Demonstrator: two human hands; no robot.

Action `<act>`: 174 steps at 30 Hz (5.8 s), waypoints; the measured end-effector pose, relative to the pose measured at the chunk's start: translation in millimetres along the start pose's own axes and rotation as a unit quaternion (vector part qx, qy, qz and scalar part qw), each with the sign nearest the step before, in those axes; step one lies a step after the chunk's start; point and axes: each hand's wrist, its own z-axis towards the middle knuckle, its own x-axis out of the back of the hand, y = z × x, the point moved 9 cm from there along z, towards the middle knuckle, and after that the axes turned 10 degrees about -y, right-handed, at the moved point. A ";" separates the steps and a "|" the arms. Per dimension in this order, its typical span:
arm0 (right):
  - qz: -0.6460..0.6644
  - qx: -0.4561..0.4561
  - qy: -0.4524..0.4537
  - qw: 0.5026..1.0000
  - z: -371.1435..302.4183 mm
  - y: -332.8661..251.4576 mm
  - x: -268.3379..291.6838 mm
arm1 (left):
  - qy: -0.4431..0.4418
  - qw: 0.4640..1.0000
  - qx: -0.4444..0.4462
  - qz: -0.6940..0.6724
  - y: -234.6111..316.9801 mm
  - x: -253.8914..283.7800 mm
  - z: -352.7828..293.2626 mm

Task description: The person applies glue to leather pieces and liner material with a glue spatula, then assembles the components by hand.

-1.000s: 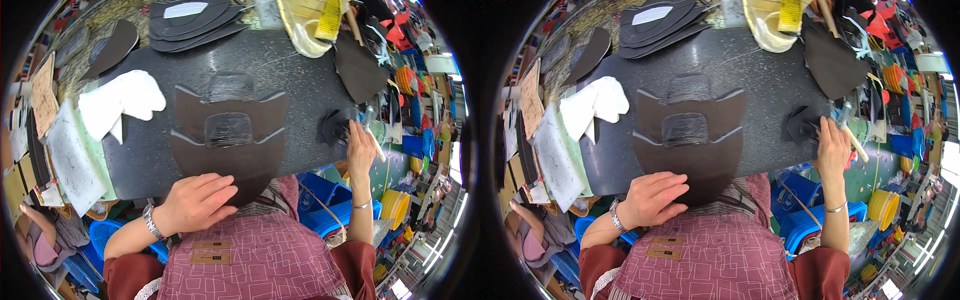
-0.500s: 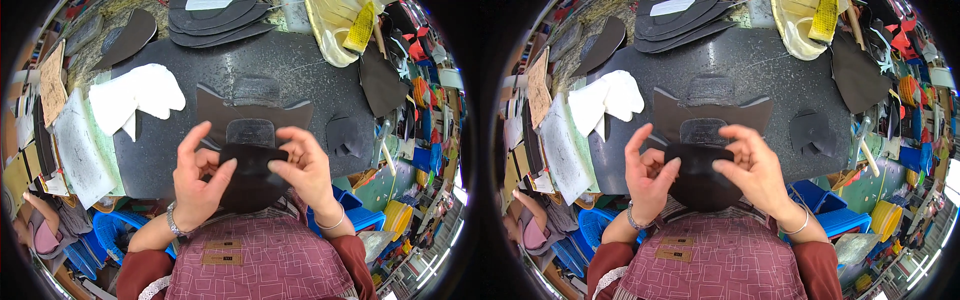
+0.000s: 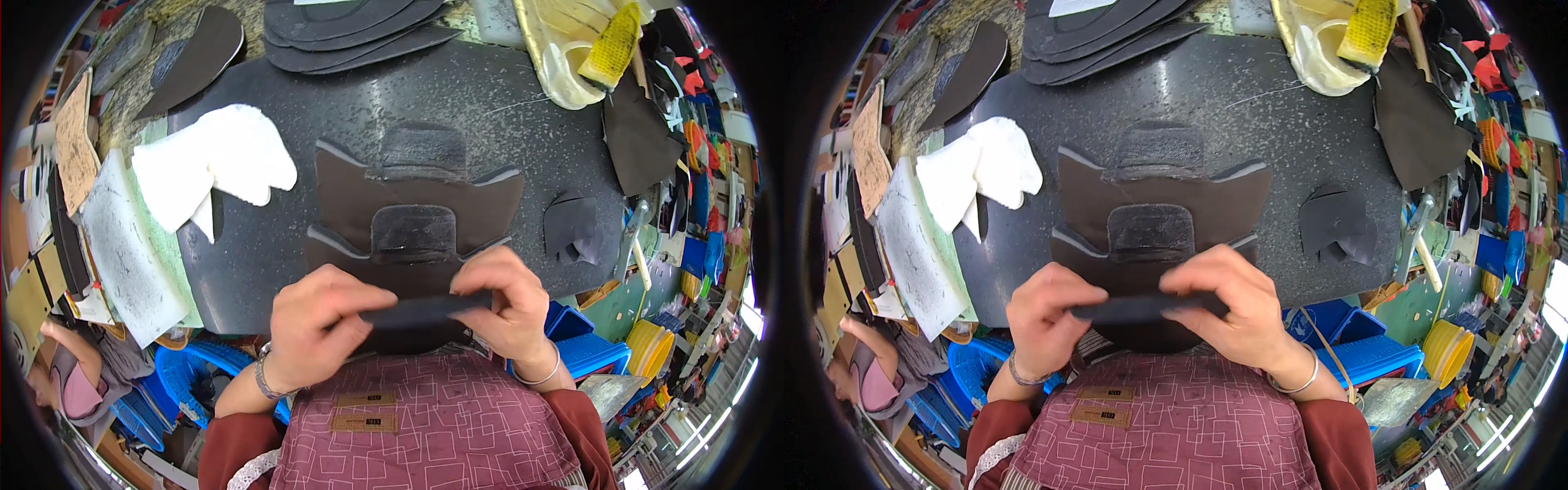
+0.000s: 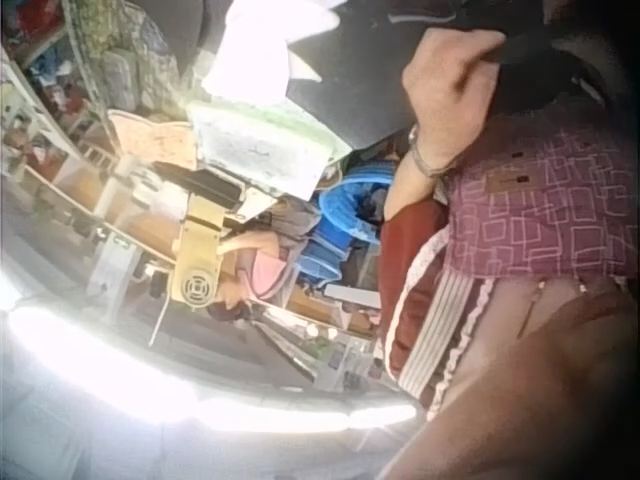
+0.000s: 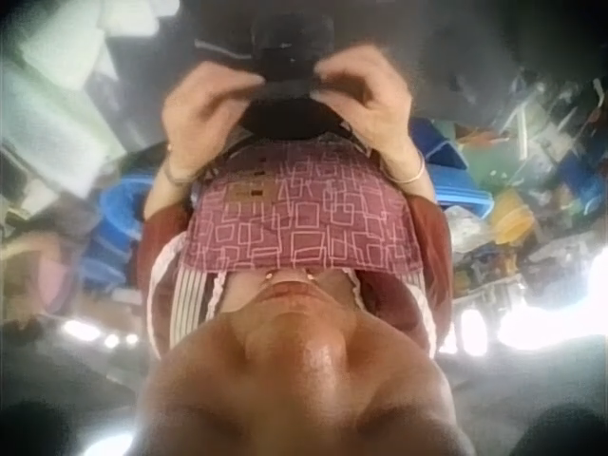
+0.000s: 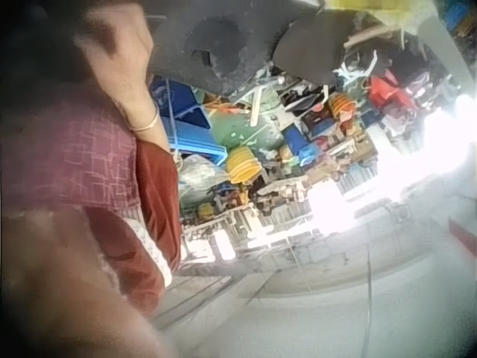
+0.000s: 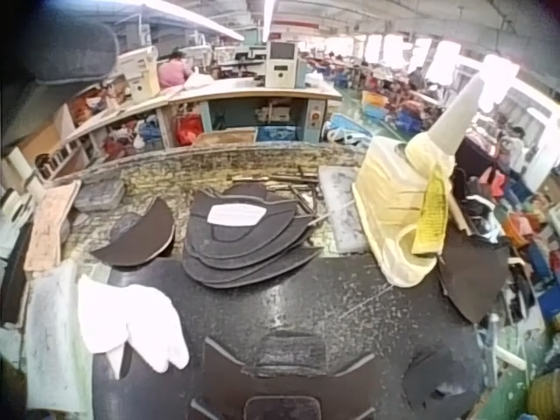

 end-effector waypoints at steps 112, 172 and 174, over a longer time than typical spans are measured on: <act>-0.462 -0.192 0.159 0.851 -22.8 33.0 153.5 | -0.169 0.804 -0.143 0.551 -8.4 -71.5 8.6; 0.009 -0.138 0.129 0.982 58.0 36.4 23.1 | 0.060 0.988 -0.023 0.137 26.1 21.3 97.0; -0.042 -0.146 0.140 0.978 60.9 40.7 23.9 | 0.066 0.981 -0.028 0.182 24.3 22.1 105.0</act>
